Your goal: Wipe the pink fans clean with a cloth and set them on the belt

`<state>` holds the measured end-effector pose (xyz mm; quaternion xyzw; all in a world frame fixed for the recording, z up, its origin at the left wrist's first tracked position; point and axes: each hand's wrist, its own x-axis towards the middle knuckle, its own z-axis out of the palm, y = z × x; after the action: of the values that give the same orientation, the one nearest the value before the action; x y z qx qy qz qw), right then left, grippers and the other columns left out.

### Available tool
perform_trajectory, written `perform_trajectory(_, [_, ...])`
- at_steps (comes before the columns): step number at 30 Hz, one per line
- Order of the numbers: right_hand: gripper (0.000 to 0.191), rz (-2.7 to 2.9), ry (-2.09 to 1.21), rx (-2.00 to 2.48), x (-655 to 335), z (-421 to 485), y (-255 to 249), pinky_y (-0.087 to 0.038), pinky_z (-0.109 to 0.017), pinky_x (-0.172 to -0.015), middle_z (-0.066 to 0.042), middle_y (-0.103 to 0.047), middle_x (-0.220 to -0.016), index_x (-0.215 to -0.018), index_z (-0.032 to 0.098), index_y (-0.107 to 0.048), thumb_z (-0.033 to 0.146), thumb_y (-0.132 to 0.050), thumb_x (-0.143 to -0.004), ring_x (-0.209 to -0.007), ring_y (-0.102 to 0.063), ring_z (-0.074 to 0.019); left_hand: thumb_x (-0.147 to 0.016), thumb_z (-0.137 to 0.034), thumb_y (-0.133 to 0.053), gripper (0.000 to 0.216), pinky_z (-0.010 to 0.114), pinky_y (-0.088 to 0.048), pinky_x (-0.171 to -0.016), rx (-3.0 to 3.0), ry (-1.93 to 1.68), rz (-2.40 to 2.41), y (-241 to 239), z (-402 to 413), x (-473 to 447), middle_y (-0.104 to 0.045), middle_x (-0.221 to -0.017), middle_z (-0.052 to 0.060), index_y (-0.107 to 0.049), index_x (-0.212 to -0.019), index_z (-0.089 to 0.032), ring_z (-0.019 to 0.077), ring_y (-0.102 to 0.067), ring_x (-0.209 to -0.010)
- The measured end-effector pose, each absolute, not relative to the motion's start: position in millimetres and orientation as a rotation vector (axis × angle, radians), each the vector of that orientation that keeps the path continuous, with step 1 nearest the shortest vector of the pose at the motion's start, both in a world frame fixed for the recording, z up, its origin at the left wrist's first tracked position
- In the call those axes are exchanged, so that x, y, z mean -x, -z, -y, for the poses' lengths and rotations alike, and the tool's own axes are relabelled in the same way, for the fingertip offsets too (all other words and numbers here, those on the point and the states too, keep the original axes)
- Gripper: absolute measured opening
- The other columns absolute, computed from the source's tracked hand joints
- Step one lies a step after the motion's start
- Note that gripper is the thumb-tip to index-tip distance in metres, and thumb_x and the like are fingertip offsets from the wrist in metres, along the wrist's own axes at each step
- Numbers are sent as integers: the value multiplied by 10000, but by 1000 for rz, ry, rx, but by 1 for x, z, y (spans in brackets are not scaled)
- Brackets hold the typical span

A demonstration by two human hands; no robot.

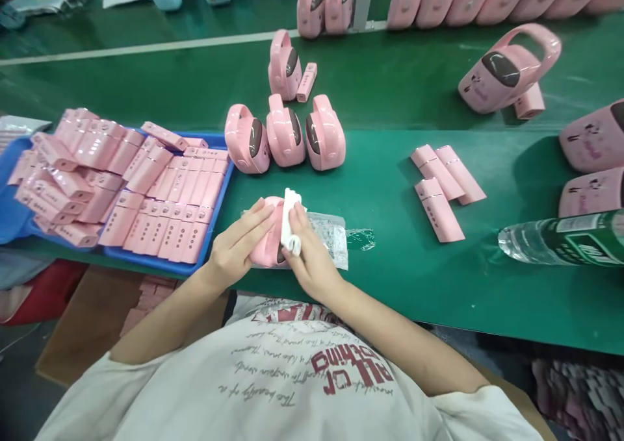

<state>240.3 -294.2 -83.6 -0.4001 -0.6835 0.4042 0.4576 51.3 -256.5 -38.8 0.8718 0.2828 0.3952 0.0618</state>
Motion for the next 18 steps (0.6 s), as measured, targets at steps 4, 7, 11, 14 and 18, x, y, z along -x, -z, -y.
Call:
perform_trajectory(4, [721, 2023, -766, 771, -242, 310, 96, -235, -494, -1234, -9, -9, -1651, -1579, 306, 3, 250, -420, -997, -1524, -18, -235, -984, -159, -468, 533, 424, -447, -1151, -2550, -1238, -780, 46, 256, -53, -465, -1518, 107, -382, -1504, -241, 233, -404, -1432])
perform_trajectory(7, [670, 1924, -844, 932, -243, 292, 92, -250, -487, -1233, -14, -58, -1650, -1576, 323, 36, 281, -344, -1025, -1518, -86, -234, -988, -193, -485, 480, 433, -453, -1143, -2480, -1308, -682, 53, 252, -53, -467, -1518, 98, -448, -1465, -225, 236, -411, -1430])
perform_trajectory(11, [667, 1902, -810, 901, -242, 288, 88, -236, -505, -1237, 2, -38, -1648, -1578, 333, -2, 293, -369, -1022, -1520, -63, -241, -984, -207, -499, 501, 419, -435, -1159, -2418, -1331, -680, 56, 249, -54, -440, -1535, 99, -427, -1479, -203, 231, -402, -1435])
perform_trajectory(14, [609, 1933, -871, 777, -252, 306, 92, -294, -488, -1220, -21, -254, -1618, -1563, 316, -230, 313, -454, -996, -1504, -208, -259, -980, -151, -470, 536, 395, -411, -1179, -2393, -1329, -677, 58, 250, -53, -385, -1566, 93, -376, -1507, -180, 227, -388, -1444])
perform_trajectory(18, [450, 1104, -1202, 1211, -274, 302, 91, -518, -438, -1058, -68, -685, -1268, -1335, 243, -596, 484, -440, -988, -1237, -614, -257, -1003, -160, -380, 504, 373, -459, -1134, -2122, -1324, -931, 70, 264, -49, -441, -1539, 96, -394, -1505, -207, 225, -454, -1406])
